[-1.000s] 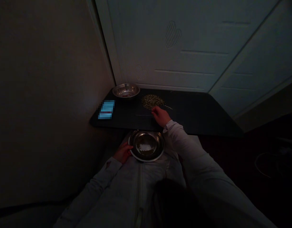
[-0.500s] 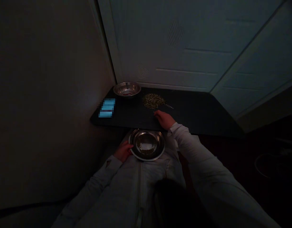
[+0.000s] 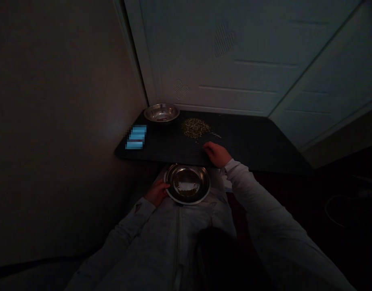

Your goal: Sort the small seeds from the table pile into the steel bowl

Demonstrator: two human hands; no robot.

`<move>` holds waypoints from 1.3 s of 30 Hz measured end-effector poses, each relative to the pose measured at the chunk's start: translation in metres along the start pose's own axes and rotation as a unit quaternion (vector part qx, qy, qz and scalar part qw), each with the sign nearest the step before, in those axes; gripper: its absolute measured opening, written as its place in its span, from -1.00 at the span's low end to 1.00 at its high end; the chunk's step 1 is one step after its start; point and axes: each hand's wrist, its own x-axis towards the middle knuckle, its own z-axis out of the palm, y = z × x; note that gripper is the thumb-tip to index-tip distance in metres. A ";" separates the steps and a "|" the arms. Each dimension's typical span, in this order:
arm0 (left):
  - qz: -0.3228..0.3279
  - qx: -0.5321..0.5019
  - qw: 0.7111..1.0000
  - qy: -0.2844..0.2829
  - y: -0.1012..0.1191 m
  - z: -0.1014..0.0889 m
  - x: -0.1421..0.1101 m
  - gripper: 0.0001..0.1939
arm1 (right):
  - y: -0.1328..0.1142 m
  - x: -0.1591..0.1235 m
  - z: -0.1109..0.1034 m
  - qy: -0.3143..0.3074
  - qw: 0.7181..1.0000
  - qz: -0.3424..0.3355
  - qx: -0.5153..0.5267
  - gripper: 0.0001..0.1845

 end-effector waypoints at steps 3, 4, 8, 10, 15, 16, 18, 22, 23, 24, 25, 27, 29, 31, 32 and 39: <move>0.004 0.001 1.000 -0.015 0.000 0.000 -0.001 -0.55 | 0.002 -0.004 -0.007 0.048 0.997 0.053 0.042 -0.83; 0.007 0.000 1.000 -0.021 0.000 0.000 -0.001 -0.52 | 0.003 -0.006 -0.010 0.064 0.993 0.075 0.061 -0.85; 0.018 -0.014 0.999 -0.038 0.000 -0.001 -0.001 -0.53 | 0.005 -0.014 -0.018 0.081 0.972 0.171 0.139 -0.91; 0.018 -0.019 0.999 -0.031 0.001 -0.001 -0.001 -0.59 | 0.002 -0.019 -0.021 0.067 0.958 0.217 0.174 -0.92; 0.004 -0.012 1.000 -0.003 0.003 0.002 -0.003 -0.69 | -0.011 -0.039 -0.020 0.023 0.924 0.271 0.268 -0.86; 0.001 -0.011 1.000 0.001 0.003 0.002 -0.003 -0.68 | -0.014 -0.043 -0.019 0.027 0.923 0.276 0.267 -0.83; -0.001 -0.010 1.000 0.004 0.003 0.001 -0.002 -0.66 | -0.018 -0.049 -0.018 0.046 0.921 0.288 0.257 -0.75; -0.004 -0.004 1.000 0.004 0.003 -0.001 0.001 -0.67 | -0.026 -0.051 -0.012 0.073 0.926 0.293 0.225 -0.53; -0.003 -0.003 1.000 0.001 0.002 -0.001 0.001 -0.69 | -0.028 -0.050 -0.010 0.075 0.929 0.291 0.215 -0.50; -0.002 -0.004 1.000 -0.003 0.002 -0.001 0.001 -0.69 | -0.031 -0.048 -0.007 0.071 0.932 0.288 0.207 -0.48; 0.000 -0.005 1.000 -0.005 0.002 -0.001 0.000 -0.69 | -0.035 -0.046 -0.005 0.068 0.935 0.284 0.201 -0.47; -0.003 -0.006 1.000 -0.002 0.003 0.001 -0.001 -0.69 | -0.041 -0.040 0.001 0.061 0.939 0.275 0.196 -0.46; -0.004 -0.006 1.000 0.008 0.003 0.002 -0.002 -0.71 | -0.045 -0.035 0.007 0.061 0.944 0.264 0.189 -0.46; 0.000 -0.009 1.000 0.008 0.002 0.002 -0.002 -0.71 | -0.048 -0.031 0.012 0.060 0.947 0.252 0.187 -0.46; 0.004 -0.012 1.000 0.001 0.002 0.002 -0.002 -0.69 | -0.049 -0.029 0.014 0.060 0.949 0.246 0.188 -0.46; 0.011 -0.019 0.999 -0.034 0.000 0.000 -0.001 -0.56 | -0.049 -0.025 0.011 0.064 0.947 0.220 0.225 -0.49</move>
